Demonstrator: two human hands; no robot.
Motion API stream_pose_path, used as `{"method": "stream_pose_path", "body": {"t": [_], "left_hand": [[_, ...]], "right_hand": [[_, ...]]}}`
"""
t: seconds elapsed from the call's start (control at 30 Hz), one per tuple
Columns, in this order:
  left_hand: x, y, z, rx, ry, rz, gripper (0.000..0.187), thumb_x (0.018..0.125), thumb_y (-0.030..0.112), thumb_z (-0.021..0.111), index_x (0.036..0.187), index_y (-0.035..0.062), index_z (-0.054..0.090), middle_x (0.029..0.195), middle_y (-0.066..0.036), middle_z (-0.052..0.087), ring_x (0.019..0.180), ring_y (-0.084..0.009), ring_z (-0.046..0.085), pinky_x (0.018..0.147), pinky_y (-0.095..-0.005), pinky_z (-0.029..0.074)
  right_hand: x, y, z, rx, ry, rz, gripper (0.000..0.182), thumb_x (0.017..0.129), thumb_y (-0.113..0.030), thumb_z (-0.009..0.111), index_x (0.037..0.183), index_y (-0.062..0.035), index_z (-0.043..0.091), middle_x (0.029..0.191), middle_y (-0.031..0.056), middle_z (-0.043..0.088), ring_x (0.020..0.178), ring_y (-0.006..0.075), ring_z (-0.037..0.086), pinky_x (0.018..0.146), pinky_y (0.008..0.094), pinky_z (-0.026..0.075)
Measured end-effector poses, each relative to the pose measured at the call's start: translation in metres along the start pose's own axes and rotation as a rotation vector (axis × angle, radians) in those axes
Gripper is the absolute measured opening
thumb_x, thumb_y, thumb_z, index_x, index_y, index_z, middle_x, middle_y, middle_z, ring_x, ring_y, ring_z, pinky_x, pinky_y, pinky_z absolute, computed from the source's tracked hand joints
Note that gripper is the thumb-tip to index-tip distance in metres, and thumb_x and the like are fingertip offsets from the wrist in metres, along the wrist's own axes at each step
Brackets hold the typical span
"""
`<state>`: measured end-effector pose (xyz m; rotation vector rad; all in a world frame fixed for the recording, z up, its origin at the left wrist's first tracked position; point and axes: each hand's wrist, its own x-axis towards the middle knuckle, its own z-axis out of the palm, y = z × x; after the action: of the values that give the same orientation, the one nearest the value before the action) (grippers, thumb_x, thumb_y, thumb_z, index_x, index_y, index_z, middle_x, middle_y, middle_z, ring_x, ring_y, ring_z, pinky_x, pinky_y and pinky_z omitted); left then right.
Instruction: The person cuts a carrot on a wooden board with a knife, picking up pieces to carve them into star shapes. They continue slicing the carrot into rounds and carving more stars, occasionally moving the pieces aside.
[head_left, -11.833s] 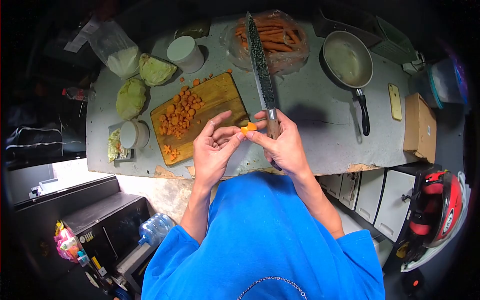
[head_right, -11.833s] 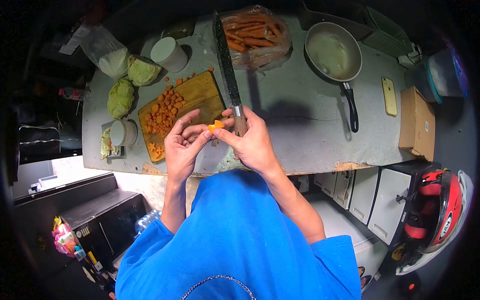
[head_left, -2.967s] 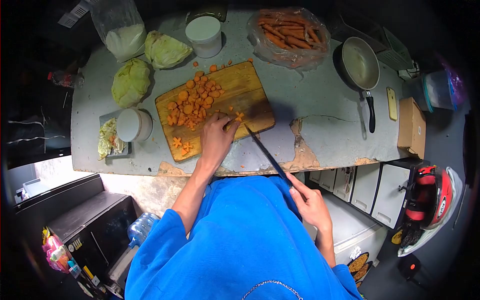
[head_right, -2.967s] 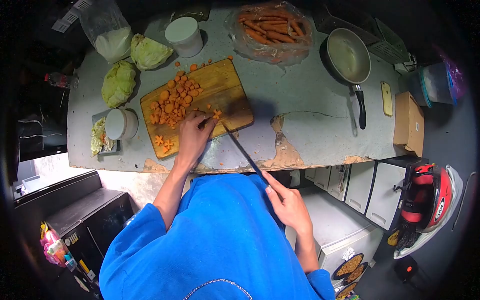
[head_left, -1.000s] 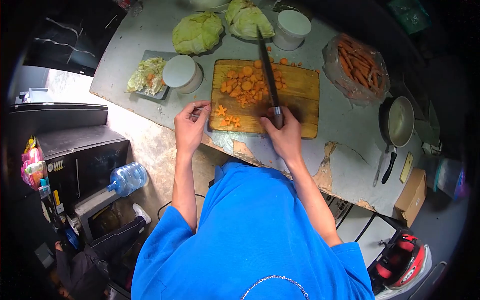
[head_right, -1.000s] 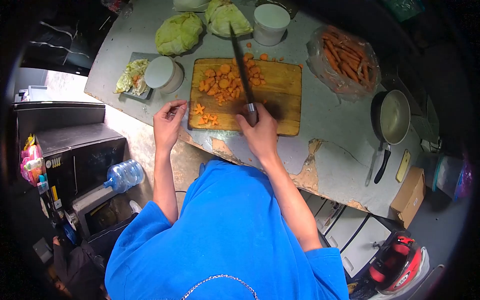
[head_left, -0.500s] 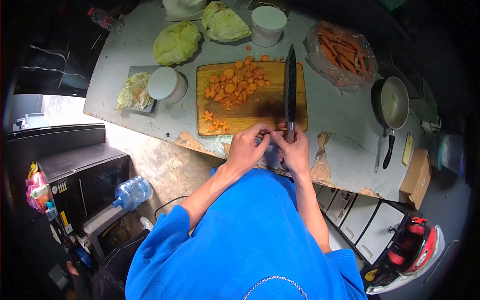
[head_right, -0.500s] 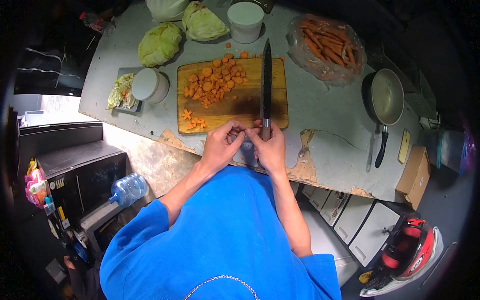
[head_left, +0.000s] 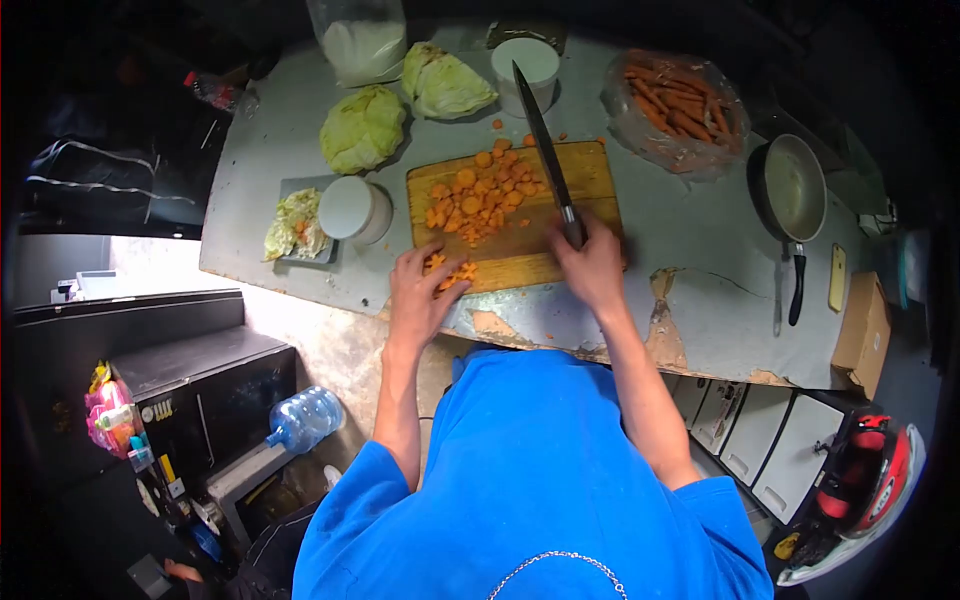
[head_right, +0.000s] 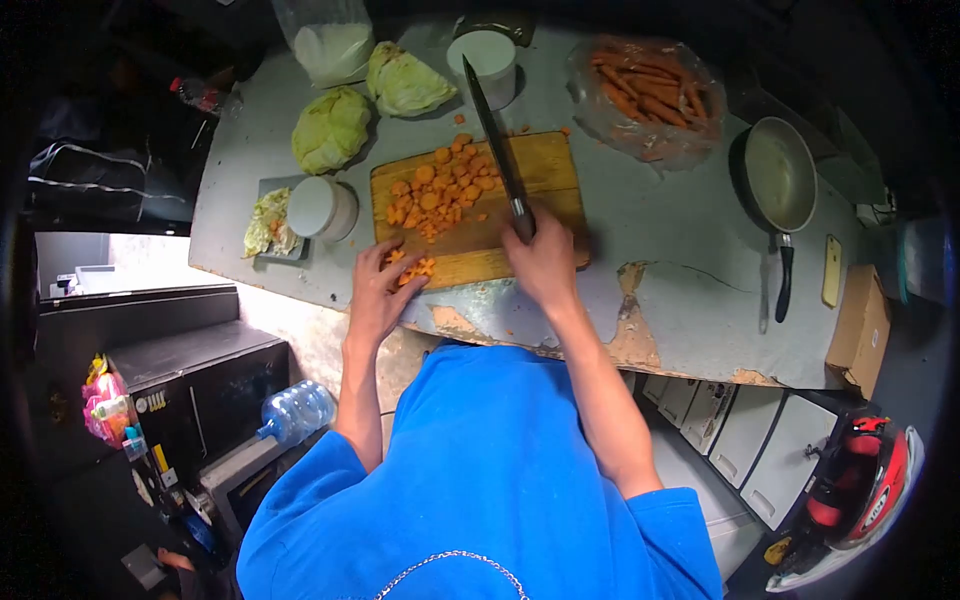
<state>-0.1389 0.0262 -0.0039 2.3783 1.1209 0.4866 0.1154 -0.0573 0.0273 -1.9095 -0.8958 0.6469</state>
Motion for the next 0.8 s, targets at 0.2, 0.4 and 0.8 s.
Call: {"method": "stream_pose_path", "body": {"t": [0.2, 0.4, 0.8], "left_hand": [[0.013, 0.025, -0.012, -0.083, 0.076, 0.018, 0.04, 0.088, 0.017, 0.078, 0.128, 0.0105, 0.075, 0.143, -0.015, 0.059, 0.133, -0.0379, 0.047, 0.112, -0.05, 0.04], [0.069, 0.014, 0.008, -0.063, 0.17, 0.066, 0.037, 0.086, 0.02, 0.078, 0.119, 0.0046, 0.075, 0.128, -0.01, 0.068, 0.124, -0.0334, 0.055, 0.103, -0.0458, 0.043], [0.093, 0.016, -0.003, -0.058, -0.003, 0.084, 0.031, 0.083, 0.016, 0.082, 0.109, 0.0003, 0.073, 0.093, -0.014, 0.065, 0.096, -0.0354, 0.059, 0.086, -0.0439, 0.048]], "right_hand": [[-0.045, 0.004, -0.034, -0.078, 0.061, 0.035, 0.033, 0.094, -0.022, 0.072, 0.112, 0.0039, 0.066, 0.075, 0.0214, 0.066, 0.066, 0.0329, 0.065, 0.066, 0.042, 0.051], [-0.082, 0.024, -0.049, -0.048, 0.013, 0.148, 0.029, 0.095, -0.019, 0.073, 0.112, 0.0024, 0.066, 0.072, 0.0178, 0.065, 0.063, 0.0263, 0.064, 0.065, 0.0395, 0.052], [-0.104, 0.023, -0.06, -0.108, -0.057, 0.156, 0.031, 0.096, -0.021, 0.073, 0.116, 0.0024, 0.067, 0.061, 0.0107, 0.055, 0.055, 0.0188, 0.051, 0.057, 0.0357, 0.045]]}}
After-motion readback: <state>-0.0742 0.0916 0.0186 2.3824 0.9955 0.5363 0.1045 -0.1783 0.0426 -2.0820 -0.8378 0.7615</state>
